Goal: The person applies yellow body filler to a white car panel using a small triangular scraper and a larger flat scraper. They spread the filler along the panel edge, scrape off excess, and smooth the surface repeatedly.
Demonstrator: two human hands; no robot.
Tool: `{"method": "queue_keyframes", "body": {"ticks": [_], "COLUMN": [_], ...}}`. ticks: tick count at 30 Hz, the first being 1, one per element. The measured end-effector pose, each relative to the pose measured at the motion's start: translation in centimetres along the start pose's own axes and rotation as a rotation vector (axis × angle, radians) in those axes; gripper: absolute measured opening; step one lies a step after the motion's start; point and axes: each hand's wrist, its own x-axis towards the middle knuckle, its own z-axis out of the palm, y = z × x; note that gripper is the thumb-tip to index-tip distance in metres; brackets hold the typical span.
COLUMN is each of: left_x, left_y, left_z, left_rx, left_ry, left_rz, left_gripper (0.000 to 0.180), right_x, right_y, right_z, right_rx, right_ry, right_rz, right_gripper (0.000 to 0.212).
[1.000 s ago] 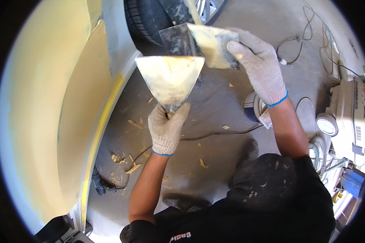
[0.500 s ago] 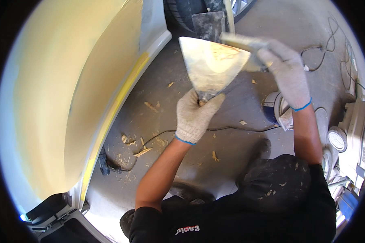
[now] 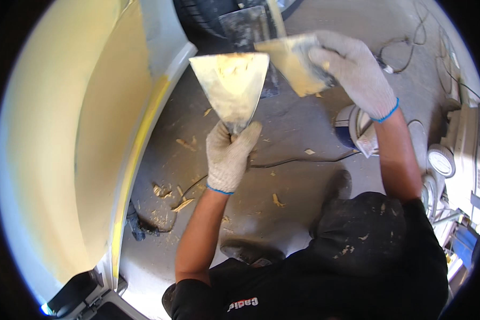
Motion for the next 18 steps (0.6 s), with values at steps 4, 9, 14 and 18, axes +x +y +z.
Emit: {"method": "queue_keyframes", "body": {"ticks": [4, 9, 14, 18], "left_x": [0.5, -0.1, 0.7, 0.3], "left_y": [-1.6, -1.4, -0.9, 0.3], "left_z": [-0.4, -0.7, -1.3, -2.1], "left_rx": [0.169, -0.001, 0.207, 0.104], "left_ry": [-0.227, -0.207, -0.36, -0.275], "left_rz": [0.063, 0.021, -0.106, -0.069], "left_gripper": [0.016, 0.02, 0.025, 0.024], "right_x": [0.9, -0.1, -0.2, -0.2], "right_y": [0.3, 1.3, 2.6, 3.2], "right_z": [1.4, 1.8, 4.0, 4.4], "right_rx": [0.509, 0.205, 0.731, 0.653], "right_ry": [0.15, -0.037, 0.078, -0.105], "right_rz": [0.002, 0.065, 0.11, 0.28], "right_gripper": [0.028, 0.027, 0.034, 0.041]}}
